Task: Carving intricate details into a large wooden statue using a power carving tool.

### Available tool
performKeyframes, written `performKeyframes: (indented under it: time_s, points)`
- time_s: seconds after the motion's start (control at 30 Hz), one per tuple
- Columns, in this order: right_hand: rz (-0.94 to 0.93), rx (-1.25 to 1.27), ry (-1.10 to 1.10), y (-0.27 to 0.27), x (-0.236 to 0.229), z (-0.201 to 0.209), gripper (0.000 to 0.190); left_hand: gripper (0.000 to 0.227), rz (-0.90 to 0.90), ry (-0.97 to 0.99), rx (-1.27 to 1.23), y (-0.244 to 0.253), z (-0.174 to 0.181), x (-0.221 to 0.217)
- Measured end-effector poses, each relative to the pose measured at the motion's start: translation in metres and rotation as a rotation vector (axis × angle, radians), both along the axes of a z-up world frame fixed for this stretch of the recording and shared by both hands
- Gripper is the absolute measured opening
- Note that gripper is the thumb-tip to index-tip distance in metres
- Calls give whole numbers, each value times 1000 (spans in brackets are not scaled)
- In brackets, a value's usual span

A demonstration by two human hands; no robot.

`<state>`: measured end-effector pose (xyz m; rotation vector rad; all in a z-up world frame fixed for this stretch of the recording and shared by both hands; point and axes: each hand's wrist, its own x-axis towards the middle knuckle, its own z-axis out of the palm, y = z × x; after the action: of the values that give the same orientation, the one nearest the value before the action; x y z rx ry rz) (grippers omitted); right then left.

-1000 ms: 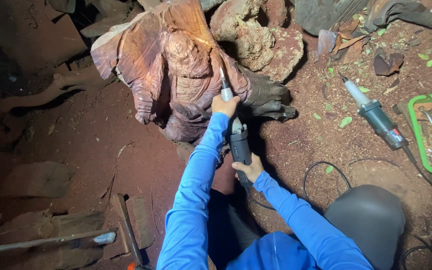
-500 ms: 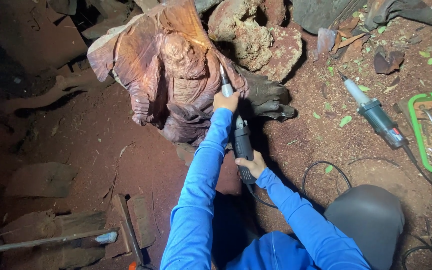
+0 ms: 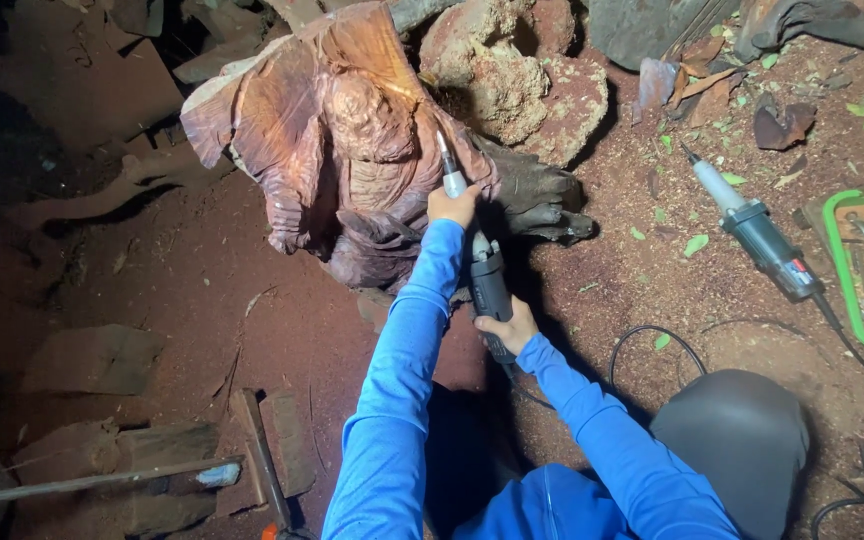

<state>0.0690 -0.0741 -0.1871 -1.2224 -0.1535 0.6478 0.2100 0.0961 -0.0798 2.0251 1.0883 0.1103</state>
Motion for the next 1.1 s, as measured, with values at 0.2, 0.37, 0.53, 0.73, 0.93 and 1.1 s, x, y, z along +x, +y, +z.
performKeyframes:
  time_s: [0.2, 0.37, 0.53, 0.73, 0.93, 1.1]
  points:
    - [6, -119, -93, -20, 12, 35, 38, 70, 84, -110, -92, 12, -8, 9]
    - [5, -147, -104, -19, 21, 25, 34, 72, 103, -112, -103, 17, -21, 28]
    - [-2, -101, -72, -17, 19, 0, 40, 74, 85, -49, -33, 0, -11, 26]
    - [24, 20, 30, -31, 17, 28, 30, 73, 71, -99, -55, -3, -15, 30]
    - [25, -125, -97, -33, 28, 43, 35, 65, 97, -180, -104, -3, -5, 30]
    - [42, -94, -22, -29, 26, 38, 33, 62, 109, -147, -77, -11, 2, 28]
